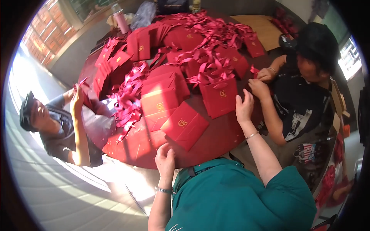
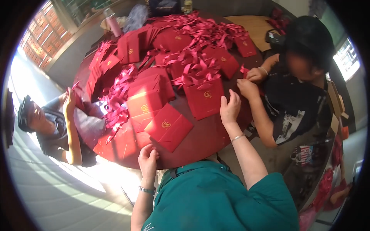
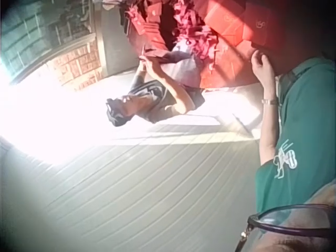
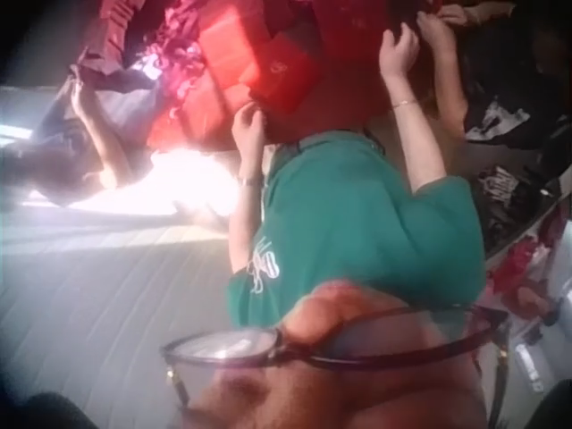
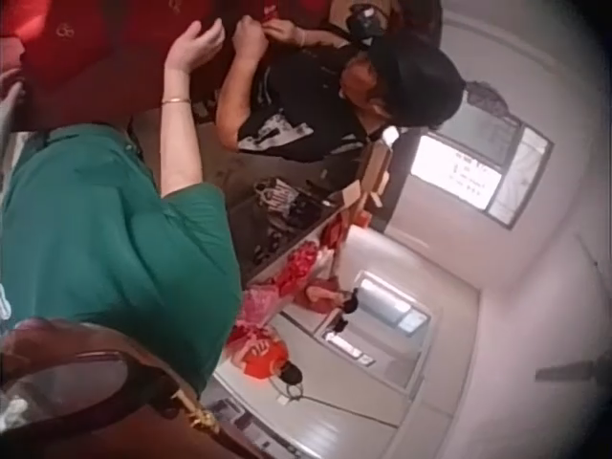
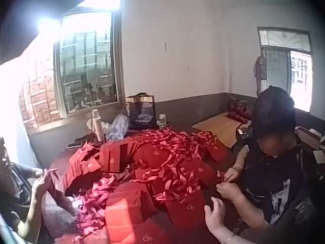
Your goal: The person ties decorative ribbons onto small red gift bags by hand.
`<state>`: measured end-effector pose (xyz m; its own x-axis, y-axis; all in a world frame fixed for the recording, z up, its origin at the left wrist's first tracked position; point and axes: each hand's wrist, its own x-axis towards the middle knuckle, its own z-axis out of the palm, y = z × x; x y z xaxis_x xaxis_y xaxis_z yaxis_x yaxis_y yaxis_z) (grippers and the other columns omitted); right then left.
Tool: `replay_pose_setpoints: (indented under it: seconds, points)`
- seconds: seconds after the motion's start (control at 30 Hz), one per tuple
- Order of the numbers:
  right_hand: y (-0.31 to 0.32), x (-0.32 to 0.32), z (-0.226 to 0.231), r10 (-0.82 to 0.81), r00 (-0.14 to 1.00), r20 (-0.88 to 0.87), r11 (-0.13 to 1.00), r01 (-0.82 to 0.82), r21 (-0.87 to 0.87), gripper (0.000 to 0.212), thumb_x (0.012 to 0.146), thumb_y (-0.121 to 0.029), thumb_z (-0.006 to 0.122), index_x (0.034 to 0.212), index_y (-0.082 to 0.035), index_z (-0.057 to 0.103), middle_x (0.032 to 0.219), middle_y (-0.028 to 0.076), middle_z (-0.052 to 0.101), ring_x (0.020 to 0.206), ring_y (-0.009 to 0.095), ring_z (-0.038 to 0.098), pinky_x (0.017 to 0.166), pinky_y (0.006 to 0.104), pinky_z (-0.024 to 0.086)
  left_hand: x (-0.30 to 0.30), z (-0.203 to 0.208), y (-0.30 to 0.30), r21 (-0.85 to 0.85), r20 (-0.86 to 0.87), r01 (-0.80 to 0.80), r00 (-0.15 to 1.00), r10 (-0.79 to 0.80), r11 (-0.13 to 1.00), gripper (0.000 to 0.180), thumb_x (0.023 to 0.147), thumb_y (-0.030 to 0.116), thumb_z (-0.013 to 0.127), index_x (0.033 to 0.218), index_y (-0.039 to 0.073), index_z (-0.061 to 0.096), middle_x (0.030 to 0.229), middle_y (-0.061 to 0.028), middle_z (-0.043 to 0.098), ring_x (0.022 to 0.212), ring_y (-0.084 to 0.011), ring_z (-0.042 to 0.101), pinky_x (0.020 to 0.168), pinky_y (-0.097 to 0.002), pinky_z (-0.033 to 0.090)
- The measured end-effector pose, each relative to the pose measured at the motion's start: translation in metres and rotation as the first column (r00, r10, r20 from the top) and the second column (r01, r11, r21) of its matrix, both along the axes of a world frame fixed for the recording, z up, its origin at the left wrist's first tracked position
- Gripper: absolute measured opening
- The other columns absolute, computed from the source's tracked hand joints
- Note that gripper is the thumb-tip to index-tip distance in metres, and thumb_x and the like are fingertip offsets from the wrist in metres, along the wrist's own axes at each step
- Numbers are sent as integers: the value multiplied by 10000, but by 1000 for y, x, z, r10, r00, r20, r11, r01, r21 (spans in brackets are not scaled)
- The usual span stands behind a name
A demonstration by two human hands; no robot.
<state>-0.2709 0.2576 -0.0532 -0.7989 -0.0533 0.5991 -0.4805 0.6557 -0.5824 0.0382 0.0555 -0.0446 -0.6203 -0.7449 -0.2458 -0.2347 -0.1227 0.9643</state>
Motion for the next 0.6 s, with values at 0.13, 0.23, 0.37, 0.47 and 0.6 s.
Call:
replay_pose_setpoints:
  seconds: [0.13, 0.23, 0.37, 0.47, 0.6]
  points:
    - [-39, 72, 37, 511, 859, -25, 849, -500, 169, 293, 815, -83, 591, 1106, -47, 604, 1101, 151, 612, 1033, 333, 565, 920, 435, 427, -24, 4, -1, 59, 5, -16, 1000, 16, 998, 349, 909, 43, 579, 1243, -47, 529, 1038, -116, 636, 797, -136, 633, 695, -248, 554]
    - [-75, 106, 26, 561, 808, 178, 711, -581, 396, 513, 810, -170, 654, 1290, -40, 526, 1295, 158, 521, 1164, 327, 494, 967, 425, 405, -33, 0, 0, 9, 24, 28, 999, -28, 1000, 376, 908, 54, 584, 1260, -53, 506, 1020, -114, 642, 799, -133, 633, 687, -250, 553]
    - [-89, 113, 19, 565, 736, 372, 695, -668, 266, 561, 819, -176, 657, 1325, -11, 482, 1302, 187, 509, 1160, 354, 496, 981, 418, 410, -32, -15, -3, -16, -6, -7, 1000, 7, 1000, 377, 912, 64, 584, 1265, -35, 495, 979, -81, 639, 794, -116, 620, 656, -237, 536]
    - [-83, 124, 26, 646, 682, 342, 678, -719, 153, 607, 815, -151, 664, 1355, 9, 438, 1292, 214, 504, 1167, 371, 493, 1002, 410, 406, -24, -8, -8, 20, -11, -74, 997, 74, 997, 327, 913, 69, 589, 1218, -21, 514, 942, -51, 624, 777, -100, 604, 633, -228, 521]
    - [-71, 152, 29, 738, 594, 321, 612, -789, 53, 663, 803, -106, 681, 1383, 23, 388, 1293, 234, 482, 1188, 385, 476, 1025, 416, 394, -8, -4, -16, -129, -21, -135, 991, 133, 982, 280, 900, 60, 614, 1159, -2, 528, 912, -16, 589, 802, -81, 561, 686, -219, 486]
